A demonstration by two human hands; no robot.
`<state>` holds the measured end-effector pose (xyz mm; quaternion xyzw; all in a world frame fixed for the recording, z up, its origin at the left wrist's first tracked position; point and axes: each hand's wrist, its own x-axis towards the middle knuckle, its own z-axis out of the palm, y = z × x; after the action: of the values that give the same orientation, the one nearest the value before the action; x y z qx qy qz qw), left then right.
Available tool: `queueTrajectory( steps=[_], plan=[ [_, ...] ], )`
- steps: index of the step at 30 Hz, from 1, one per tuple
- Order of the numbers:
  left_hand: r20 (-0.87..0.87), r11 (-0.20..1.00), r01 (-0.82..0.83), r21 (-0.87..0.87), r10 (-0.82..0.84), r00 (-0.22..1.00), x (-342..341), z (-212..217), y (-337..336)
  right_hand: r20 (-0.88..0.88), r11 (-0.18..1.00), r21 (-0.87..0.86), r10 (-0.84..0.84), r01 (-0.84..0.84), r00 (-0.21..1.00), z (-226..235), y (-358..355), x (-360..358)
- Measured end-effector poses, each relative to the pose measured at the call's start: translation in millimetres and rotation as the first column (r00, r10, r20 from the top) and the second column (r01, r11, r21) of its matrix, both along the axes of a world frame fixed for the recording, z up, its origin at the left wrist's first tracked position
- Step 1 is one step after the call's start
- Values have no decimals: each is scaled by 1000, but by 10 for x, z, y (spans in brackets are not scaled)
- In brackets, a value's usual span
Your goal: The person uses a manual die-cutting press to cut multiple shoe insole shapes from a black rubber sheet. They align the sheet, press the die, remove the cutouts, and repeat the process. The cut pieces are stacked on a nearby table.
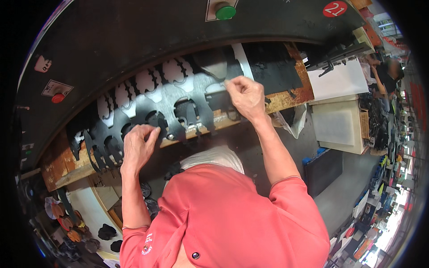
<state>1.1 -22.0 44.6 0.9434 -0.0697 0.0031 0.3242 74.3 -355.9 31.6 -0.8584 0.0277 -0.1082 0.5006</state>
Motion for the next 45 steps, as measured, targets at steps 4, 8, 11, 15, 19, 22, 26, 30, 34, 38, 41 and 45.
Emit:
queueTrajectory(
  steps=[4,8,11,15,19,22,26,30,34,38,41,45],
  plan=[
    [-118,991,117,63,-109,987,291,257,32,225,926,-375,145,-52,963,167,77,524],
    [192,983,115,-144,-87,978,962,186,-177,14,792,-574,266,-210,964,27,386,942],
    [396,978,172,-118,-113,911,1553,-49,-424,51,814,-544,274,-203,960,-62,444,1003],
    [342,980,193,47,-198,919,1918,-372,-720,27,888,-399,259,-227,965,-63,283,1006],
    [335,971,215,106,-238,912,1945,-510,-740,-89,884,420,266,-206,960,-25,10,1073],
    [363,977,188,100,-212,907,1935,-425,-780,-113,742,656,276,-137,955,-27,-91,1076],
    [360,955,196,-224,-106,927,1801,-173,-1135,-90,698,705,267,-128,959,-9,-99,1051],
    [-138,785,131,-606,-266,954,1702,-76,-1619,-151,686,726,220,-43,964,30,-70,1066],
    [-88,735,186,-652,-316,944,1756,-168,-1654,-156,666,746,200,-17,967,14,-64,1078],
    [-195,720,153,-677,-376,906,1728,-234,-1553,-93,635,771,194,-53,977,-40,-78,1070],
    [-242,630,6,-776,-308,920,1676,-219,-1535,-111,628,778,162,-15,980,-44,-84,1071],
    [-335,626,-172,-761,-152,930,1586,-187,-1328,-86,658,751,178,-53,980,-30,-27,1066]
  ],
)
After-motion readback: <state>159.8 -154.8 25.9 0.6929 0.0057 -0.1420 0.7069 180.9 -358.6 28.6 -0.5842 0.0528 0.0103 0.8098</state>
